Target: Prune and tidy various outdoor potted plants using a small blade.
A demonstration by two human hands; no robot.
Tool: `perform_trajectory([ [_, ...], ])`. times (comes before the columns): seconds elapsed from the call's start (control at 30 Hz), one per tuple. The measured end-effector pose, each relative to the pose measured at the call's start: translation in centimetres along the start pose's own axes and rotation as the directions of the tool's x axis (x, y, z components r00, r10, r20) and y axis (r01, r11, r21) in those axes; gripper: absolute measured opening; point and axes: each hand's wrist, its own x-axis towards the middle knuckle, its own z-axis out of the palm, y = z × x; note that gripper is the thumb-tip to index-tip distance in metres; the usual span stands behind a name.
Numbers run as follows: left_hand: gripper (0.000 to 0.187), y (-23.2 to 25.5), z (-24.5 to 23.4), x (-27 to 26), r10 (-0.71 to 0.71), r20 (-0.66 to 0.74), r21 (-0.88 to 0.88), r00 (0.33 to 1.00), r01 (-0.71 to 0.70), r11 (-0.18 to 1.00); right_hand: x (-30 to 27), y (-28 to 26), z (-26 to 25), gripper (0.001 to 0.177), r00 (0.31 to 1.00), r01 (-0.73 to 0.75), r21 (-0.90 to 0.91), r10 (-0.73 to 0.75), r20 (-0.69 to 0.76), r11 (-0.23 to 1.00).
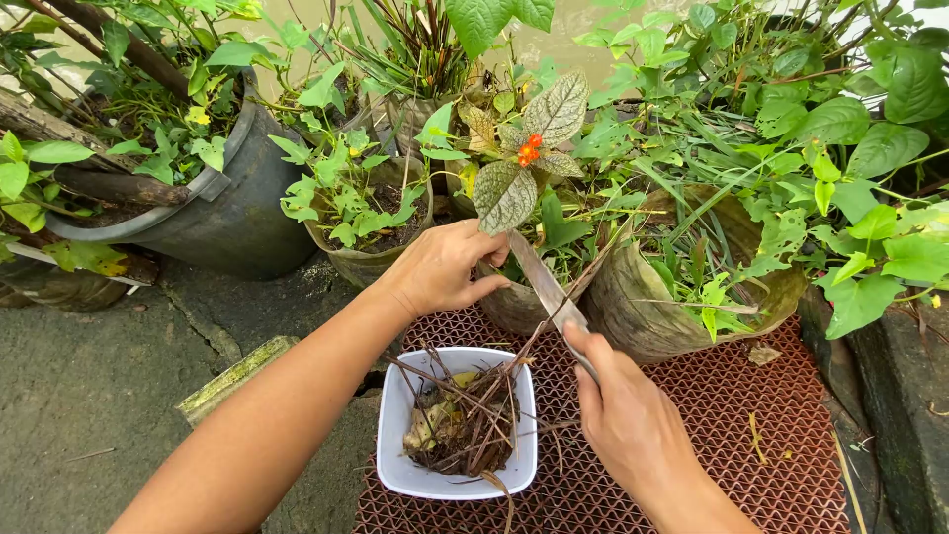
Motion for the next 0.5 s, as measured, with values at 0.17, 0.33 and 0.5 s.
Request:
perform_trajectory([
  [0.17, 0.034, -0.3, 0.1, -0.2, 0.023, 0.000, 0.042, 1.000, -0.023, 0.999, -3.3, 4.0, 0.8, 0.057, 0.994, 0.106, -0.018, -0.105, 0.013, 0.994],
  [0.33, 0.037, -0.2, -0.3, 0.0, 0.038, 0.014, 0.041, 0.999, -0.039, 0.998, -4.2, 8.3, 1.5, 0.055, 0.991, -0.013, 0.008, 0.012, 0.134, 1.000],
  [0.5, 0.038, -0.1, -0.1, 0.2, 0.033, 0.031, 0.053, 0.999, -0.035, 0.998, -3.2, 7.5, 0.6, 0.044, 0.986, -0.101, 0.316, 0.053, 0.157, 0.943],
])
